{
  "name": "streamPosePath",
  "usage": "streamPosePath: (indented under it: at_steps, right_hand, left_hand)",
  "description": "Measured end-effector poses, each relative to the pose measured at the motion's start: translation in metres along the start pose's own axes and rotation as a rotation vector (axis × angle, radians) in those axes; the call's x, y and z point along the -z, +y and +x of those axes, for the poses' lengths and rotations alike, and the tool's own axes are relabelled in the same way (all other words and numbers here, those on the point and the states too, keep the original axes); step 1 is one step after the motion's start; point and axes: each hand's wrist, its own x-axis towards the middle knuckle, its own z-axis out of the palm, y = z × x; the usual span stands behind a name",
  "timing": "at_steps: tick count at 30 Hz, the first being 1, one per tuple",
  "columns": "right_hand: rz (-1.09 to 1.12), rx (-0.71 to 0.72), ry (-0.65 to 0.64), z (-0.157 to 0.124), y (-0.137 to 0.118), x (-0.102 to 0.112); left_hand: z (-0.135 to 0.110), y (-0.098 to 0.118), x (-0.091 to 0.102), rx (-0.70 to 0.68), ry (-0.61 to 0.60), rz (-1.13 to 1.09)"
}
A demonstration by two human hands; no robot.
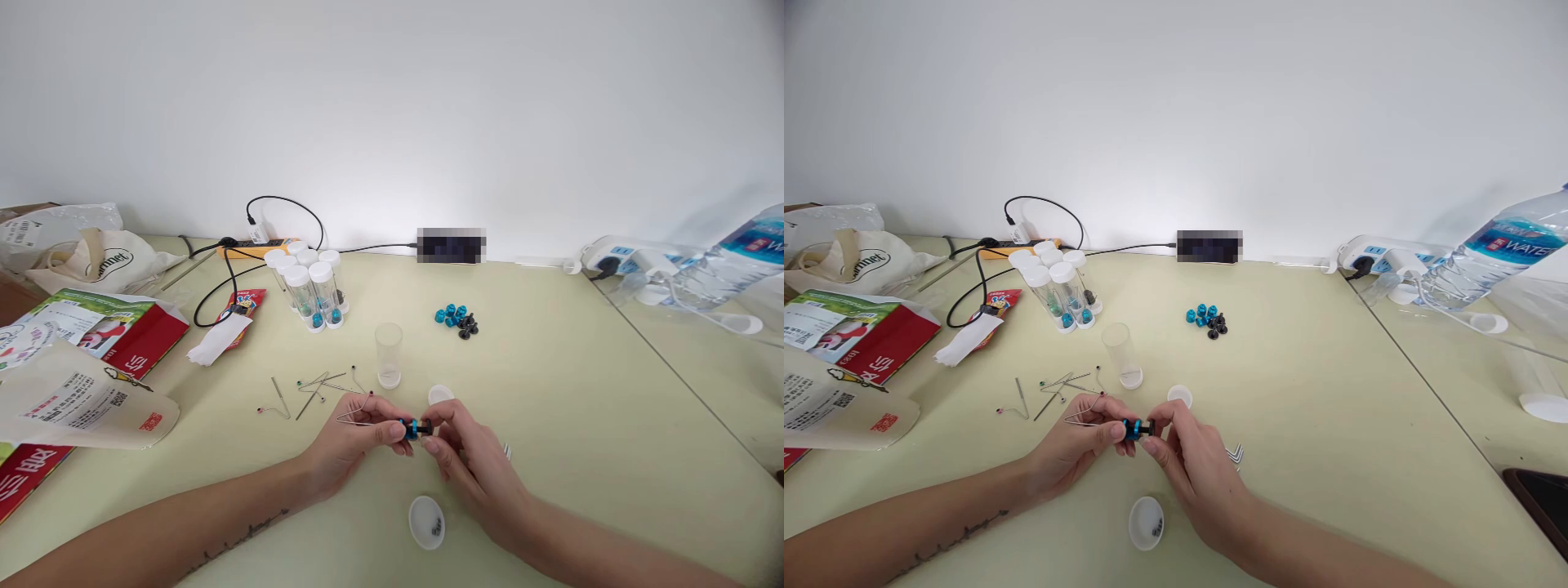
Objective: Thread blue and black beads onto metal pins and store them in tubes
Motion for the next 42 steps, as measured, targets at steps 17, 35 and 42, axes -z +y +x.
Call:
streamPosePath:
  at_steps: [17, 35, 42]
  right_hand:
    - [0.087, 0.095, 0.013, -0.0025, 0.0047, 0.0033]
    - [0.142, 0.091, -0.025, -0.0023, 0.0071, 0.002]
    - [0.049, 0.089, -0.011, -0.0007, 0.0035, 0.0042]
  left_hand:
    - [-0.0008, -0.0004, -0.0001, -0.012, -0.022, -0.018]
    - [0.0002, -0.001, 0.0018, -0.001, 0.029, -0.042]
    - [0.0003, -0.0017, 0.0012, -0.014, -0.011, -0.027]
